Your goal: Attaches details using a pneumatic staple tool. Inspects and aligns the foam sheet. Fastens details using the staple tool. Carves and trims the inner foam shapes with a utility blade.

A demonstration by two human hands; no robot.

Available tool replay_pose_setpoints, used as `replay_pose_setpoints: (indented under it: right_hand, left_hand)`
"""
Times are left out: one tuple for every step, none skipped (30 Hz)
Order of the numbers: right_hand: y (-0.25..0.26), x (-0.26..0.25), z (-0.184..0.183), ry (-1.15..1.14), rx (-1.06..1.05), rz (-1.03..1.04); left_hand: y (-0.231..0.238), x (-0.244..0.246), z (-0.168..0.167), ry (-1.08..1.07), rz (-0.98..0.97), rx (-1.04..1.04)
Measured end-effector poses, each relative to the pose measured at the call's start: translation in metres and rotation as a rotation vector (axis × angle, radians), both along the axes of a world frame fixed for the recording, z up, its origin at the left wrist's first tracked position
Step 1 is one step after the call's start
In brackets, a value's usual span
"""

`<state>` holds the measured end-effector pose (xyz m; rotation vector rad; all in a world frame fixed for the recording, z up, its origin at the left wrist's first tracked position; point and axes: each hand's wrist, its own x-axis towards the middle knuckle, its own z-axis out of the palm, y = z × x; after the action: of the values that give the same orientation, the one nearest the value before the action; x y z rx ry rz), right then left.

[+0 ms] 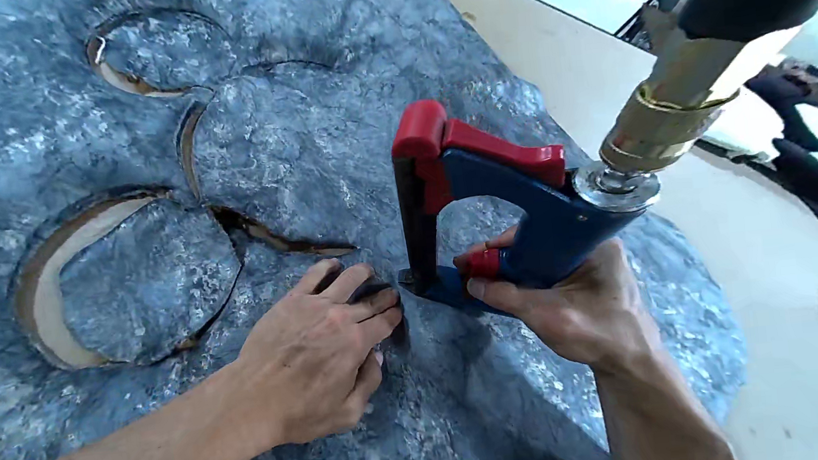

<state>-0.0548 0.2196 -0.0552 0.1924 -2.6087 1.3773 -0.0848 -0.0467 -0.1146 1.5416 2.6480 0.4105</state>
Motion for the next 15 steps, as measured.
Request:
replay_pose_setpoints:
  right_hand:
    - [-0.002, -0.003, 0.000, -0.007, 0.034, 0.012]
    - [-0.005, -0.005, 0.001, -0.009, 0.061, 0.027]
    - [-0.007, -0.008, 0.001, -0.005, 0.080, 0.046]
    - [-0.009, -0.010, 0.000, 0.002, 0.089, 0.057]
    - [-0.010, -0.010, -0.002, 0.009, 0.079, 0.057]
    - [-0.009, -0.009, -0.005, 0.020, 0.050, 0.059]
    - [-0.008, -0.009, -0.010, 0.035, 0.010, 0.077]
    - [-0.005, -0.009, -0.014, 0.049, -0.029, 0.111]
    - [-0.002, -0.009, -0.017, 0.060, -0.053, 0.150]
    - [0.001, -0.011, -0.019, 0.063, -0.070, 0.194]
    - [0.004, -0.013, -0.020, 0.064, -0.083, 0.231]
    - [0.005, -0.015, -0.020, 0.065, -0.093, 0.257]
    - [0.007, -0.016, -0.020, 0.067, -0.106, 0.271]
    - [0.007, -0.018, -0.021, 0.069, -0.114, 0.282]
    - [0.008, -0.018, -0.022, 0.075, -0.117, 0.290]
  left_hand:
    - [0.000, 0.000, 0.001, -0.010, 0.002, -0.009]
    - [0.000, -0.001, 0.001, -0.017, 0.004, -0.011]
    - [-0.001, -0.001, 0.002, -0.024, 0.007, -0.012]
    - [0.000, -0.002, 0.002, -0.034, 0.010, -0.013]
    - [0.000, -0.002, 0.002, -0.047, 0.013, -0.008]
    - [0.001, -0.002, 0.002, -0.056, 0.016, -0.003]
    - [0.001, -0.003, 0.002, -0.067, 0.020, 0.000]
    - [0.001, -0.003, 0.002, -0.080, 0.025, 0.007]
    - [0.001, -0.003, 0.002, -0.091, 0.029, 0.008]
    - [0.002, -0.003, 0.002, -0.099, 0.032, 0.009]
    - [0.002, -0.003, 0.002, -0.101, 0.034, 0.014]
    - [0.002, -0.003, 0.003, -0.103, 0.035, 0.023]
    - [0.002, -0.002, 0.002, -0.106, 0.038, 0.034]
    - [0.002, -0.002, 0.002, -0.107, 0.038, 0.044]
    - [0.002, -0.002, 0.002, -0.106, 0.038, 0.050]
